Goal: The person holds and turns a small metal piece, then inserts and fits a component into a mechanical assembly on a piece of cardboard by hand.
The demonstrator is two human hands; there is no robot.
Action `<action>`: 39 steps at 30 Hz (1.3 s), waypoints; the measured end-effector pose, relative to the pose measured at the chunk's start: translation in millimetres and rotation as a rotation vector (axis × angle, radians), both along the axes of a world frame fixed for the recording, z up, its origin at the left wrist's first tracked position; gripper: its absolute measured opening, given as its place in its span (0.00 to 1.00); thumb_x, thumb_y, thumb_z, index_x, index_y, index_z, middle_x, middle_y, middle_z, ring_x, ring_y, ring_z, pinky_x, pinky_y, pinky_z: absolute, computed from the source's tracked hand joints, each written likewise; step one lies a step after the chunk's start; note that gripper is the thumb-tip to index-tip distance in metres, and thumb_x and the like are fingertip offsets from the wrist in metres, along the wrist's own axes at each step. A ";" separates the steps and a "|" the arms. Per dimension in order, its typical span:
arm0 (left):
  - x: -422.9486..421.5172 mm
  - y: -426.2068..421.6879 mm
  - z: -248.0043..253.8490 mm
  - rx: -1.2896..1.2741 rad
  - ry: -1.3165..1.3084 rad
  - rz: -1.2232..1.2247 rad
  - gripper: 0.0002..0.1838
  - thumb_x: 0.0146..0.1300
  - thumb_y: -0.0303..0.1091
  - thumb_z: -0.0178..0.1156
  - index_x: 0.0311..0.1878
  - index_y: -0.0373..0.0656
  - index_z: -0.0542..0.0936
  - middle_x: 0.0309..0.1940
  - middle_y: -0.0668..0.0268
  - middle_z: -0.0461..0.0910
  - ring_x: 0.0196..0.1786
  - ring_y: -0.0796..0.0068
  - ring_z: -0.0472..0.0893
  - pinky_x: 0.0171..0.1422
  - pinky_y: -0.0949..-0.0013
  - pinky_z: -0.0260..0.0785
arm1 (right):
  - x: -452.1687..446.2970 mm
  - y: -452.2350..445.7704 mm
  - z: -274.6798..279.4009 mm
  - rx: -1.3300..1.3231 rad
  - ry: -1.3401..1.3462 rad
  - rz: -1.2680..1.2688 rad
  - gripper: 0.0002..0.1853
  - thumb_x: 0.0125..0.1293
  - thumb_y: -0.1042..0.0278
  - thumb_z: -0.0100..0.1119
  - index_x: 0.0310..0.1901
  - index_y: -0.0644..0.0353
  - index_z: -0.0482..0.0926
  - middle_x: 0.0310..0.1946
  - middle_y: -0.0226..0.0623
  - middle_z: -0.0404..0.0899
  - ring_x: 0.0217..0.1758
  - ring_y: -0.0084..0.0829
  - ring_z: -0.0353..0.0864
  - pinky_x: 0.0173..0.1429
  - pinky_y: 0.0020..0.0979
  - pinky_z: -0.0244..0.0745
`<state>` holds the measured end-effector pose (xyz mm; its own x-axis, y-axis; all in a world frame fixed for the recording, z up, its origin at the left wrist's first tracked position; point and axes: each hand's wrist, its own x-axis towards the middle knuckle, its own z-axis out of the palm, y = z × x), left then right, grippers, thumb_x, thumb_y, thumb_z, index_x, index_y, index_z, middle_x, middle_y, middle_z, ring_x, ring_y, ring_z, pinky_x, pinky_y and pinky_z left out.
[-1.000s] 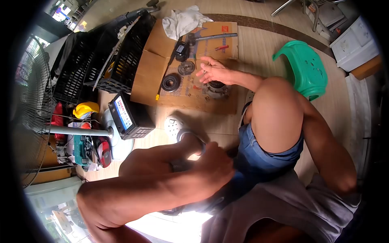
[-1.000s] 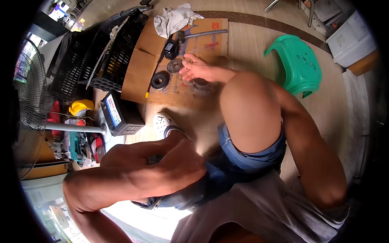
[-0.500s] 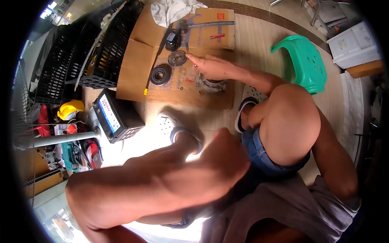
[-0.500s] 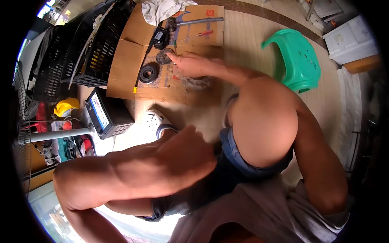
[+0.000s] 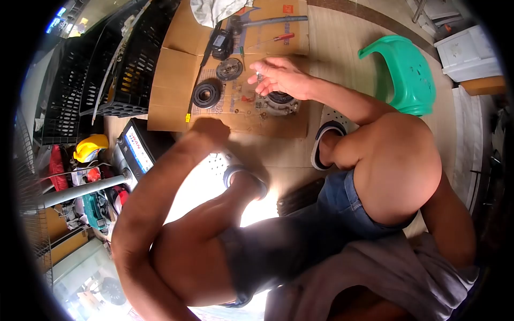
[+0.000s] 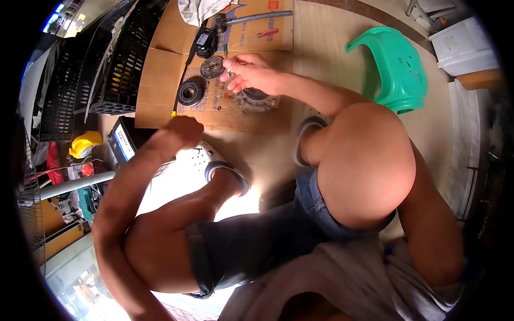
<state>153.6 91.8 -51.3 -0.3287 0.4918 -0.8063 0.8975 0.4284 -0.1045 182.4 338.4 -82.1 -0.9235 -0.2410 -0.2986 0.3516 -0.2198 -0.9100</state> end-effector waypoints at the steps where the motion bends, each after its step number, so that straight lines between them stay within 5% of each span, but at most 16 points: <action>1: 15.5 -1.0 -9.4 0.006 -0.027 -0.005 0.12 0.59 0.35 0.63 0.43 0.44 0.87 0.46 0.57 0.87 0.51 0.59 0.86 0.50 0.56 0.78 | 0.4 2.4 2.1 -0.033 -0.071 -0.009 0.31 0.75 0.48 0.54 0.65 0.69 0.66 0.53 0.44 0.78 0.47 0.29 0.80 0.52 0.33 0.80; 5: 70.7 7.5 -18.7 0.076 -0.171 -0.112 0.10 0.58 0.34 0.63 0.41 0.44 0.87 0.43 0.57 0.87 0.49 0.59 0.86 0.49 0.56 0.77 | 0.4 -4.6 -0.2 0.222 0.025 -0.025 0.27 0.75 0.44 0.53 0.55 0.65 0.75 0.43 0.40 0.79 0.38 0.29 0.80 0.45 0.31 0.79; 8: 78.0 11.6 -8.4 0.125 -0.204 -0.189 0.09 0.58 0.34 0.62 0.39 0.45 0.87 0.41 0.57 0.86 0.47 0.59 0.86 0.47 0.56 0.77 | 7.1 -6.2 7.4 0.740 0.550 0.073 0.21 0.73 0.48 0.57 0.50 0.61 0.80 0.41 0.41 0.80 0.39 0.31 0.81 0.47 0.33 0.78; 11: 78.5 11.8 -3.8 0.151 -0.204 -0.224 0.08 0.58 0.34 0.62 0.36 0.45 0.87 0.39 0.58 0.86 0.45 0.59 0.86 0.46 0.56 0.77 | 15.3 -5.1 21.7 0.758 0.575 0.198 0.17 0.71 0.52 0.60 0.47 0.59 0.82 0.39 0.42 0.82 0.41 0.34 0.83 0.50 0.35 0.77; 15: 78.7 11.0 0.0 0.175 -0.209 -0.245 0.07 0.57 0.33 0.62 0.34 0.46 0.87 0.36 0.58 0.86 0.43 0.59 0.86 0.45 0.56 0.77 | 11.0 -4.5 5.4 0.504 0.465 0.135 0.18 0.72 0.56 0.60 0.51 0.62 0.83 0.49 0.41 0.83 0.43 0.30 0.83 0.50 0.32 0.78; 20: 78.9 8.1 0.1 0.202 -0.211 -0.255 0.07 0.57 0.33 0.61 0.30 0.47 0.87 0.32 0.58 0.86 0.40 0.59 0.87 0.43 0.56 0.76 | 6.5 0.4 -2.9 0.008 0.110 -0.058 0.28 0.76 0.52 0.53 0.67 0.65 0.67 0.53 0.45 0.80 0.49 0.29 0.81 0.55 0.32 0.80; 26: 78.6 4.1 -11.2 0.293 -0.208 -0.236 0.06 0.56 0.33 0.62 0.27 0.48 0.87 0.29 0.58 0.86 0.37 0.60 0.87 0.41 0.57 0.76 | 4.1 0.0 7.8 0.179 0.020 0.073 0.27 0.77 0.48 0.51 0.66 0.63 0.70 0.50 0.40 0.80 0.43 0.25 0.79 0.50 0.29 0.79; 29: 78.4 3.9 -13.3 0.286 -0.191 -0.243 0.06 0.55 0.33 0.62 0.26 0.48 0.87 0.28 0.59 0.86 0.36 0.59 0.87 0.40 0.57 0.76 | 5.5 -8.9 10.5 0.400 0.220 0.107 0.24 0.76 0.46 0.52 0.55 0.62 0.80 0.42 0.35 0.81 0.37 0.24 0.78 0.40 0.28 0.76; 33: 75.0 1.5 -17.7 0.317 -0.190 -0.235 0.06 0.55 0.33 0.62 0.26 0.48 0.87 0.28 0.59 0.86 0.36 0.58 0.87 0.40 0.57 0.76 | 10.8 -9.3 13.4 0.685 0.515 0.151 0.22 0.76 0.48 0.52 0.50 0.61 0.83 0.36 0.33 0.84 0.35 0.23 0.78 0.42 0.27 0.75; 39: 74.4 -0.5 -14.1 0.328 -0.181 -0.190 0.06 0.56 0.34 0.63 0.32 0.47 0.87 0.33 0.59 0.86 0.40 0.59 0.87 0.45 0.56 0.77 | 3.6 -8.3 0.2 0.091 0.185 0.002 0.24 0.76 0.51 0.53 0.62 0.62 0.75 0.50 0.38 0.83 0.41 0.27 0.81 0.49 0.30 0.78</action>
<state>228.0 91.3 -65.4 -0.0749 0.7703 -0.6333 0.9551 0.2380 0.1765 186.0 330.2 -81.9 -0.9640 -0.2231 -0.1448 0.1772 -0.1331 -0.9751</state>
